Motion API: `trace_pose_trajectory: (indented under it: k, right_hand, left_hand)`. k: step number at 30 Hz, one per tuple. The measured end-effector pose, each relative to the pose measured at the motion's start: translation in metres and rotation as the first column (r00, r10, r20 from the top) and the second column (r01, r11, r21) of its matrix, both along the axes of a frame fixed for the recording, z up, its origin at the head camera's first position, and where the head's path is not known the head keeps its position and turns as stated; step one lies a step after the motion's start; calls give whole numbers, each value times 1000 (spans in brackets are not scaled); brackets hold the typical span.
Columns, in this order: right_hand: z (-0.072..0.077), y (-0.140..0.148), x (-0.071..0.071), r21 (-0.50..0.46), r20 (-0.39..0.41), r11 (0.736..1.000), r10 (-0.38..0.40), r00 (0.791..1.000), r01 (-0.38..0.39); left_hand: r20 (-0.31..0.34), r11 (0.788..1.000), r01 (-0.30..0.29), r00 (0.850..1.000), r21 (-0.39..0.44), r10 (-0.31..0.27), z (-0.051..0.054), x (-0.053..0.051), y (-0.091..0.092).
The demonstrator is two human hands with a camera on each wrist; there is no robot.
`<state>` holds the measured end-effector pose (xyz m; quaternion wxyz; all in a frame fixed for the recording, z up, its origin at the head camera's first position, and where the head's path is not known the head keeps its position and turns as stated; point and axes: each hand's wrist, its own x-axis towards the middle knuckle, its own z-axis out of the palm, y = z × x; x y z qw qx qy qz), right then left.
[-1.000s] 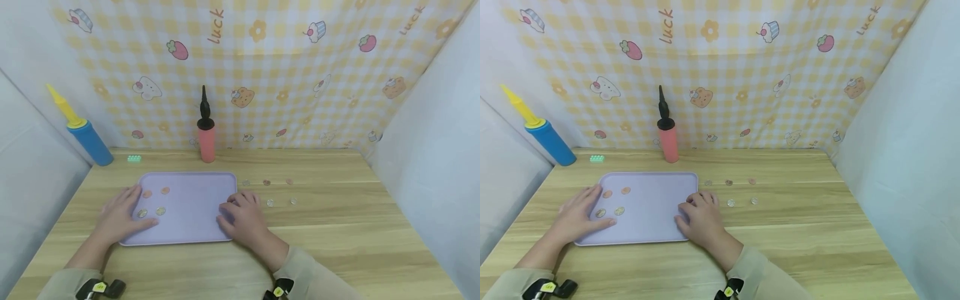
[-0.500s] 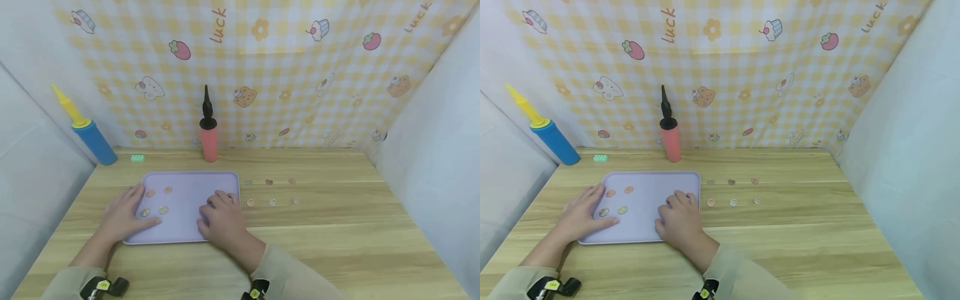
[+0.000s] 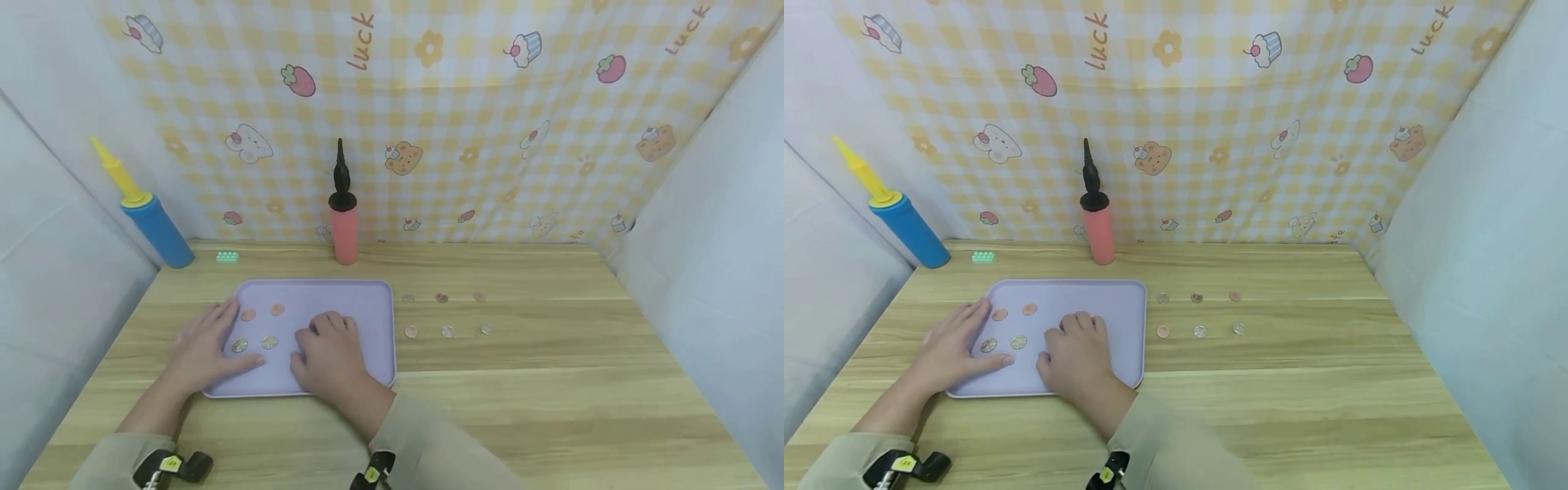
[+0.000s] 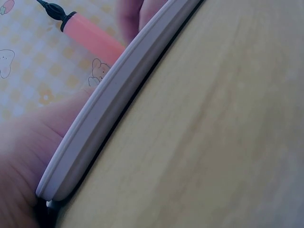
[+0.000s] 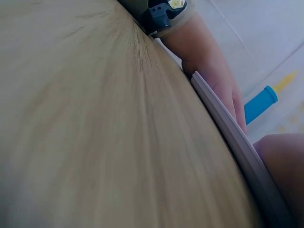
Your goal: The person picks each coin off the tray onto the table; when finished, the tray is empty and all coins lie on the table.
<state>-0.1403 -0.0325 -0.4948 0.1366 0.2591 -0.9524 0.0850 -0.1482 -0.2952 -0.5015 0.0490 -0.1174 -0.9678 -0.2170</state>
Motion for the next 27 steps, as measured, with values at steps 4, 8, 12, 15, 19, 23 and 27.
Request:
trace_pose_trajectory:
  k: [4, 8, 12, 15, 19, 23, 27]
  right_hand:
    - [-1, -16, 0, 18, 65, 1000, -15, 998, 14]
    - [-2, -25, 1, 86, 106, 996, -8, 994, -2]
    - [-2, -27, 2, 100, 120, 995, -6, 993, -6]
    - [-2, -26, 1, 99, 135, 995, 9, 991, -22]
    - [-2, -26, 1, 127, 152, 990, 37, 988, -56]
    - [-1, -24, 2, 109, 139, 992, 42, 989, -58]
    - [-2, -22, 1, 9, 114, 999, 31, 993, -32]
  left_hand:
    - [0, 1000, 1, 1000, 0, -1, 0, 1, -1]
    - [23, 1000, -7, 1000, -2, 7, -1, 2, -3]
    - [21, 1000, -10, 1000, -14, 10, -2, 1, -4]
    - [15, 1000, -5, 1000, -14, 5, -2, 1, -4]
    - [4, 1000, -2, 1000, -9, 2, -2, 1, -4]
    - [9, 1000, 0, 1000, 0, 0, 0, 1, -3]
    - [20, 1000, 2, 1000, 3, -2, 1, 1, -1]
